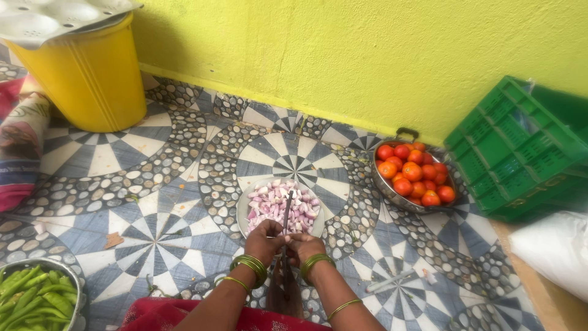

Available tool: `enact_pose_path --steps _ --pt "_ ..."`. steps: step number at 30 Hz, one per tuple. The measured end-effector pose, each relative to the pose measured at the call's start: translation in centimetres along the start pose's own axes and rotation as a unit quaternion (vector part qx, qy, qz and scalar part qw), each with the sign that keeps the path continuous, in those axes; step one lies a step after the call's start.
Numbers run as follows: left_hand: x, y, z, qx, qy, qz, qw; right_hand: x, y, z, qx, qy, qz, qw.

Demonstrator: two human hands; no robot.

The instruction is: The person chops onions on a plate using a knife while sitting on the floor, adding the pieces to a pile of already chopped onions.

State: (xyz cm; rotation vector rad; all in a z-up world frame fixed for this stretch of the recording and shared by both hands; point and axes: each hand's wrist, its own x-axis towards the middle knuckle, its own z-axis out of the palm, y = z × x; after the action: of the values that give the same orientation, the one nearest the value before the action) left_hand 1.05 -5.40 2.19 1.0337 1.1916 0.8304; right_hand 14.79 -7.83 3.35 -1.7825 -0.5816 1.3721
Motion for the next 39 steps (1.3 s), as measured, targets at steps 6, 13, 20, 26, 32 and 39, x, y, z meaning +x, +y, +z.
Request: enact_pose_path --steps 6,13,20,26,32,39 --pt "1.5 0.2 -0.4 -0.167 -0.06 0.061 0.982 1.7 -1.9 -1.1 0.108 -0.064 -0.11 0.986" --pt "1.9 -1.2 -0.3 -0.061 -0.009 0.041 0.997 2.3 -0.3 -0.2 0.063 -0.029 -0.08 0.994" --pt "0.9 -0.9 0.0 -0.02 -0.001 0.035 0.999 1.5 -0.2 -0.3 0.082 -0.011 -0.02 0.996" --pt "1.6 0.5 -0.4 -0.198 -0.058 0.056 0.977 1.3 -2.3 -1.2 0.193 -0.075 -0.078 0.975" --pt "1.6 -1.0 -0.3 -0.056 -0.016 0.047 0.997 0.7 -1.2 -0.3 0.137 -0.035 -0.022 0.99" --pt "1.0 -0.7 -0.4 -0.068 -0.029 0.046 0.996 -0.3 -1.5 -0.5 0.075 -0.027 -0.009 0.997"
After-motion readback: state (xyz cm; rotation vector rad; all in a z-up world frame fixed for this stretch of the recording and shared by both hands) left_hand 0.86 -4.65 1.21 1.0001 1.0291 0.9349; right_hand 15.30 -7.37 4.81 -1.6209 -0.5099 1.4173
